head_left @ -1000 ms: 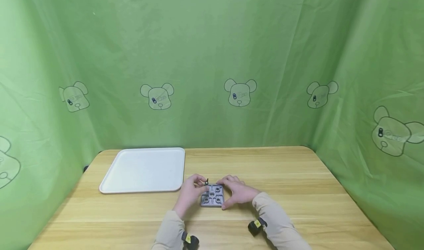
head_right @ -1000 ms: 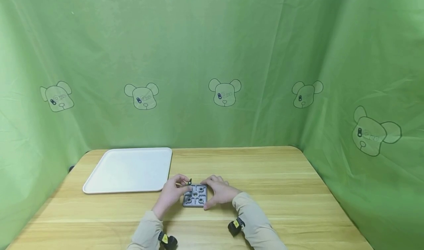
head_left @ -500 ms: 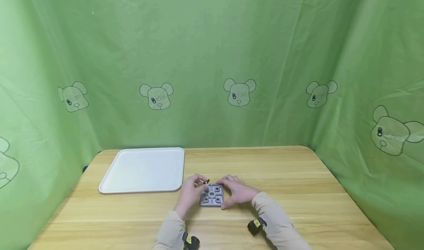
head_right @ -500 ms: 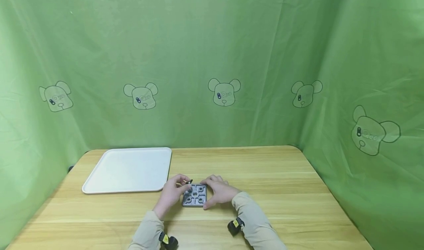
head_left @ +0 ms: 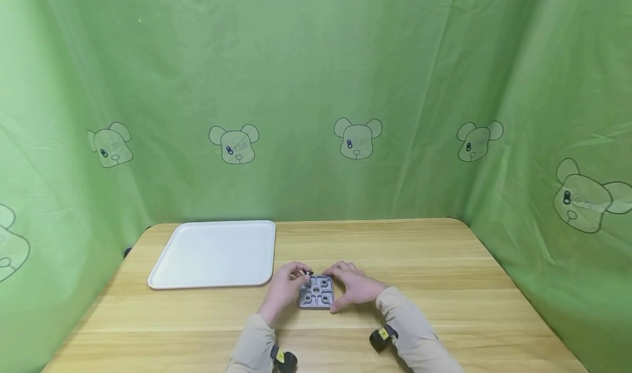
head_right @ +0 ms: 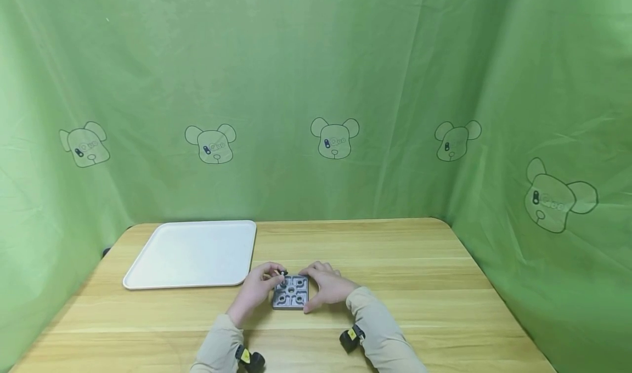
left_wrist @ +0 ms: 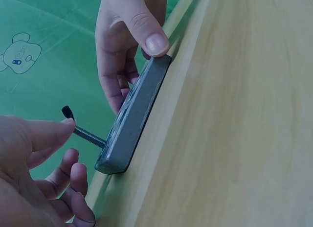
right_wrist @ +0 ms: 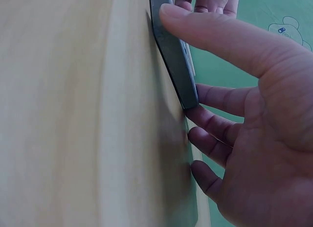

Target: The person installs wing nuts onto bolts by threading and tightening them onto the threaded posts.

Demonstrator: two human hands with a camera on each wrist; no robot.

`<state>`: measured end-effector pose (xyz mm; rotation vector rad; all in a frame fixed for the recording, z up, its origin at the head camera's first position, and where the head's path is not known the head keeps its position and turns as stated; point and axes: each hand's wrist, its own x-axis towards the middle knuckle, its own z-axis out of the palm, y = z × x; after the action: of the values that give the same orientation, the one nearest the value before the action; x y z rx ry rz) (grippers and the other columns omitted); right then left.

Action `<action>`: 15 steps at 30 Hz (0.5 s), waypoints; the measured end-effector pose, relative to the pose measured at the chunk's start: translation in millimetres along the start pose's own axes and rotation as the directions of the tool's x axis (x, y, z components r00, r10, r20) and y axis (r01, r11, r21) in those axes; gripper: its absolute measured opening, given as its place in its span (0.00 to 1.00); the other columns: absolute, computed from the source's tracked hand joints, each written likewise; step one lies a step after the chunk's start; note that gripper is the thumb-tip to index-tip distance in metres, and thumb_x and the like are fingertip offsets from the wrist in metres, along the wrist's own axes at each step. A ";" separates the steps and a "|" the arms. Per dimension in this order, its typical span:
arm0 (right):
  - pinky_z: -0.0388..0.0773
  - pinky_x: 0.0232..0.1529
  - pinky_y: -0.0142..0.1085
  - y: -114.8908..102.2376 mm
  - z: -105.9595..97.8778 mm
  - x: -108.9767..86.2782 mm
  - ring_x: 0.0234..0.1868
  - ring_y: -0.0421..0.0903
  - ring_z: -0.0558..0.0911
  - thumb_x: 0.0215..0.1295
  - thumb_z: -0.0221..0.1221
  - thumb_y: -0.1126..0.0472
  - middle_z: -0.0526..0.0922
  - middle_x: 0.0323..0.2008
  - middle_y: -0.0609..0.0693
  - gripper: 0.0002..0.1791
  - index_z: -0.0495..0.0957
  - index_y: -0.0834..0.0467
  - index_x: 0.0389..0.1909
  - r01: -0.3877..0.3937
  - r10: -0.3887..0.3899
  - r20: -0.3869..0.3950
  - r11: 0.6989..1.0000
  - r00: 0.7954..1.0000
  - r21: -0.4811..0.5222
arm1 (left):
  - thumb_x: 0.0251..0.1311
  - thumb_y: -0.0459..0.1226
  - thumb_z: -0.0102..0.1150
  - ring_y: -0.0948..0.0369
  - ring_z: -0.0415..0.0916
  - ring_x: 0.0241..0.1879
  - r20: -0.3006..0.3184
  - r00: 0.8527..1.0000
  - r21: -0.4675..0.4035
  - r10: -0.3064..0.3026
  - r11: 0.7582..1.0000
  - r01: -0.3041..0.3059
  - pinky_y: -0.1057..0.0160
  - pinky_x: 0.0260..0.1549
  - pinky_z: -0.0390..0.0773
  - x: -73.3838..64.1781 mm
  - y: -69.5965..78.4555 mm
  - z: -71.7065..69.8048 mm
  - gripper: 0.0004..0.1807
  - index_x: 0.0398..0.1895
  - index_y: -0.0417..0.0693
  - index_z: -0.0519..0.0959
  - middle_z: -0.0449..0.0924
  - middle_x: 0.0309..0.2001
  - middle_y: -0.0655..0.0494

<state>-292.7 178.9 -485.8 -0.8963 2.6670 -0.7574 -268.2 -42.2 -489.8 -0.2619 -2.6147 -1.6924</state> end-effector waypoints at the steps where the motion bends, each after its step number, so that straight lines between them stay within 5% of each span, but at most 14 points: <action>1: 0.62 0.62 0.61 -0.1 -0.2 -0.1 0.61 0.54 0.67 0.39 0.74 0.45 0.70 0.60 0.53 0.49 0.68 0.58 0.64 0.000 0.000 0.000 1.000 1.000 0.002 | 0.59 0.32 0.60 0.60 0.71 0.34 0.003 1.000 0.000 -0.001 1.000 0.001 0.63 0.36 0.71 0.3 -0.2 0.0 0.08 0.42 0.43 0.81 0.77 0.33 0.51; 9: 0.61 0.63 0.61 -1.1 -0.4 -0.7 0.62 0.54 0.67 0.39 0.74 0.45 0.70 0.60 0.52 0.48 0.68 0.56 0.64 -0.016 0.015 0.003 1.000 1.000 0.016 | 0.57 0.33 0.63 0.59 0.72 0.36 -0.007 0.998 -0.081 -0.055 0.995 0.054 0.64 0.37 0.73 -1.2 2.8 -3.4 0.17 0.50 0.39 0.76 0.75 0.37 0.47; 15: 0.61 0.63 0.61 0.2 -0.1 0.0 0.62 0.54 0.66 0.39 0.74 0.44 0.70 0.60 0.52 0.48 0.68 0.55 0.65 -0.016 0.016 0.010 1.000 1.000 0.016 | 0.53 0.36 0.68 0.57 0.73 0.40 -0.035 0.995 -0.050 -0.096 0.994 0.094 0.61 0.40 0.73 -2.9 3.1 -6.6 0.17 0.42 0.40 0.73 0.75 0.39 0.48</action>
<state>-292.9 179.1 -485.8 -0.8712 2.6530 -0.7678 -265.4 -47.4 -484.6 -0.1067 -2.6020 -1.7720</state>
